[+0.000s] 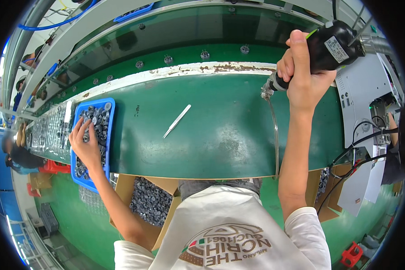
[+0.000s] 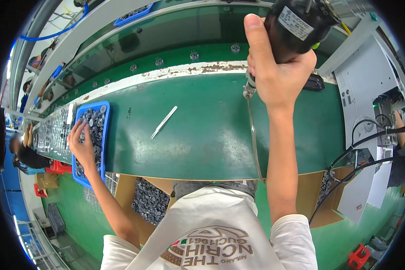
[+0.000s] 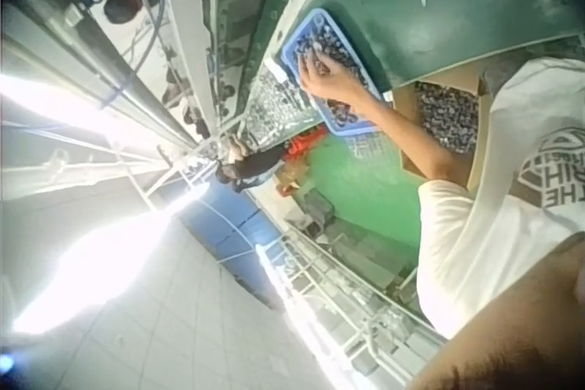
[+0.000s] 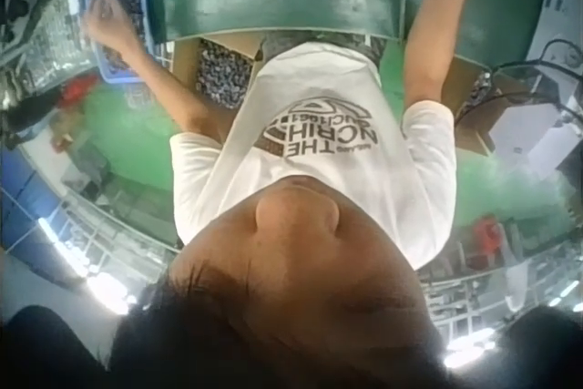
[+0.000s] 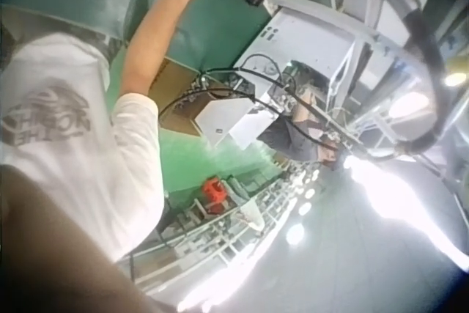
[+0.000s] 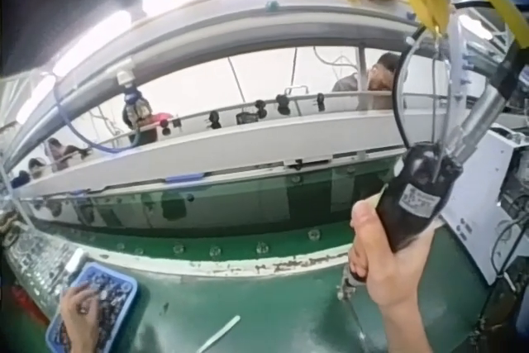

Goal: The person assembles small circular components onto a plastic frame using a powered screwdriver and tweezers.

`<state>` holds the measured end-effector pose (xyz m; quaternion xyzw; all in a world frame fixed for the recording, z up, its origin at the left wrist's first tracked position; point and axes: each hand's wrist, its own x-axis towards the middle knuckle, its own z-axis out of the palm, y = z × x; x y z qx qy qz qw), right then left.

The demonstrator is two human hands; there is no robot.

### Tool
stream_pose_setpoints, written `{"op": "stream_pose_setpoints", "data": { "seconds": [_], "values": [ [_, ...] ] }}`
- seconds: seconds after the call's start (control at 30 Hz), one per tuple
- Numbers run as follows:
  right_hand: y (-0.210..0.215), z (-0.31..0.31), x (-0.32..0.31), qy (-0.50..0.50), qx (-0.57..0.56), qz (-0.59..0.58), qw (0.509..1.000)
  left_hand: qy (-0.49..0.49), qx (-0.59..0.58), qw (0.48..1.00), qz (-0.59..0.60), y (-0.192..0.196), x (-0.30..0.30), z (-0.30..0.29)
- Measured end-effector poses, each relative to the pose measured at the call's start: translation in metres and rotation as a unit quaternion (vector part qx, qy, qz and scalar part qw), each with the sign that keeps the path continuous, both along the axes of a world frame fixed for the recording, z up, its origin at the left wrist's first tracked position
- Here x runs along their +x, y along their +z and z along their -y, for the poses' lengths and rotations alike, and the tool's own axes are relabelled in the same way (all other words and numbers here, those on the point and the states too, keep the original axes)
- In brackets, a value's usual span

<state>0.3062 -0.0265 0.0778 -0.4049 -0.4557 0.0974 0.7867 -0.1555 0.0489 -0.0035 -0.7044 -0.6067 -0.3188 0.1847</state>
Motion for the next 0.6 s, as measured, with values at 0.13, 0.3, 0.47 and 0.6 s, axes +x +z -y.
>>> {"op": "stream_pose_setpoints", "data": {
  "seconds": [0.13,0.3,0.47,0.6],
  "values": [
    [-0.002,0.001,0.005,-0.003,-0.002,0.013,1.000,-0.162,-0.009,0.985,0.052,0.010,0.096,-0.028],
    [0.001,-0.003,-0.001,0.007,0.003,0.010,1.000,-0.292,-0.070,0.953,0.031,-0.038,0.187,-0.114],
    [0.003,-0.007,-0.004,0.009,-0.009,0.009,1.000,-0.246,-0.162,0.954,0.055,-0.064,0.226,-0.158],
    [0.002,-0.008,-0.006,0.014,-0.002,0.023,1.000,-0.311,-0.110,0.943,0.043,-0.061,0.241,-0.153]
  ]
}}
